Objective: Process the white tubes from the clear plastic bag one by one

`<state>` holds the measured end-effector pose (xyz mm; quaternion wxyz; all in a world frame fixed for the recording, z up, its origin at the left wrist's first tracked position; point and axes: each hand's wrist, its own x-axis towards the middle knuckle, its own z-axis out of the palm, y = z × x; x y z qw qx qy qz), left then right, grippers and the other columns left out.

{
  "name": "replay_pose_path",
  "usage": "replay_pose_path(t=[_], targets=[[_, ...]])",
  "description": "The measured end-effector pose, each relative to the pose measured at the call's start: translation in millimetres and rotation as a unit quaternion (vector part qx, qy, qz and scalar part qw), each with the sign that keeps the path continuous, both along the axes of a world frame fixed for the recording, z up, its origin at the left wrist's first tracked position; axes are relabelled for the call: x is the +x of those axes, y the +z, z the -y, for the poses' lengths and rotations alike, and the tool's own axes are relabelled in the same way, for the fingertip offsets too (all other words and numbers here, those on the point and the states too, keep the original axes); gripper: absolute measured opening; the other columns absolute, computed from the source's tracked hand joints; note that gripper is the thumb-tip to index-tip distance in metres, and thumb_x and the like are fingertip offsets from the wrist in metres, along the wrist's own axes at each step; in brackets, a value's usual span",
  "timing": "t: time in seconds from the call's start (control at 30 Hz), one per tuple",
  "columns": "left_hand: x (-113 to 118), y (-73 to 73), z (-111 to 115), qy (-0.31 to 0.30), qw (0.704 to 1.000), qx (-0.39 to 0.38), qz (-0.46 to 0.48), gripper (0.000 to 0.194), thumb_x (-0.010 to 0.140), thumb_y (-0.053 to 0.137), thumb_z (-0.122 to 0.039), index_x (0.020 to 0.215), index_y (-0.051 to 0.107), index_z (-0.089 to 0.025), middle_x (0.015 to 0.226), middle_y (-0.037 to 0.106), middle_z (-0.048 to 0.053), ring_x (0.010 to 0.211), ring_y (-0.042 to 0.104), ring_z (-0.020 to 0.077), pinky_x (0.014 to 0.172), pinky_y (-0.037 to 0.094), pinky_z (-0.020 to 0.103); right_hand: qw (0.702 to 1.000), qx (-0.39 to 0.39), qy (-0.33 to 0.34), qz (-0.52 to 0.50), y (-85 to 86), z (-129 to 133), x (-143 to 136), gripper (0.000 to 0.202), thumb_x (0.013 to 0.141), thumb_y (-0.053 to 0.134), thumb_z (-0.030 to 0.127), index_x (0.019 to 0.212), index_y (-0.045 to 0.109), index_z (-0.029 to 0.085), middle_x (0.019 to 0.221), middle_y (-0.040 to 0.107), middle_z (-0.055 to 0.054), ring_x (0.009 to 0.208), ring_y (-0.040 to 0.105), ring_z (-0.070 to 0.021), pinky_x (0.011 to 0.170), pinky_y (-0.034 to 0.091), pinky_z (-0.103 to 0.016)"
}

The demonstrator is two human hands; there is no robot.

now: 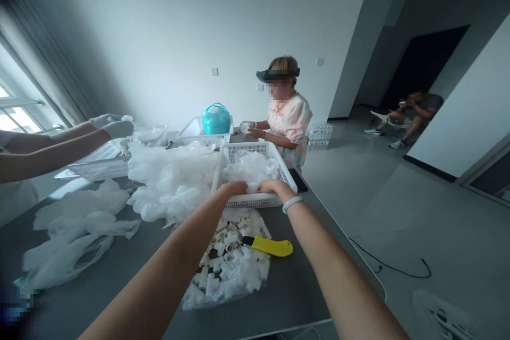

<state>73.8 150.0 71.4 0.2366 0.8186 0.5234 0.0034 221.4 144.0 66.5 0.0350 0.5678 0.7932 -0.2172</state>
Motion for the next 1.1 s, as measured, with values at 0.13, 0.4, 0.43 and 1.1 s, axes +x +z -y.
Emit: replay_pose_path(t=[0.13, 0.4, 0.43, 1.1], targets=[[0, 13.2, 1, -0.012, 0.999, 0.011, -0.042, 0.033, 0.058, 0.072, -0.012, 0.091, 0.068, -0.010, 0.091, 0.070, 0.014, 0.090, 0.063, 0.0317, 0.077, 0.047, 0.036, 1.000, -0.003, 0.022, -0.012, 11.8, 5, 5, 0.020, 0.087, 0.053, 0.029, 0.099, 0.061, 0.015, 0.101, 0.063, -0.006, 0.088, 0.060, -0.0171, 0.078, 0.049, -0.034], [-37, 49.2, 68, -0.041, 0.991, 0.130, 0.003, 0.044, 0.081, 0.057, -0.024, 0.124, 0.050, -0.016, 0.128, 0.052, 0.013, 0.122, 0.045, 0.0266, 0.099, 0.035, 0.035, 0.951, 0.232, 0.010, -0.205, 39.7, 75, 1, 0.026, 0.085, 0.047, 0.024, 0.105, 0.063, 0.020, 0.113, 0.063, -0.007, 0.105, 0.056, -0.0212, 0.085, 0.042, -0.029], [-46, 49.2, 83, -0.051, 0.986, 0.158, 0.022, 0.039, 0.082, 0.055, -0.024, 0.120, 0.053, -0.016, 0.123, 0.056, 0.012, 0.116, 0.050, 0.0258, 0.096, 0.038, 0.034, 0.940, 0.243, 0.019, -0.241, 38.5, 89, -5, 0.024, 0.085, 0.047, 0.025, 0.100, 0.064, 0.020, 0.106, 0.065, -0.006, 0.099, 0.058, -0.0200, 0.081, 0.042, -0.028], [-107, -53.1, 203, -0.003, 0.967, 0.236, 0.093, 0.017, 0.086, 0.048, -0.015, 0.088, 0.065, -0.017, 0.088, 0.066, 0.007, 0.091, 0.059, 0.0203, 0.082, 0.048, 0.033, 0.952, 0.192, 0.112, -0.210, -48.8, 180, -63, 0.018, 0.085, 0.047, 0.013, 0.090, 0.064, 0.019, 0.091, 0.066, -0.005, 0.089, 0.060, -0.0171, 0.080, 0.046, -0.030]])
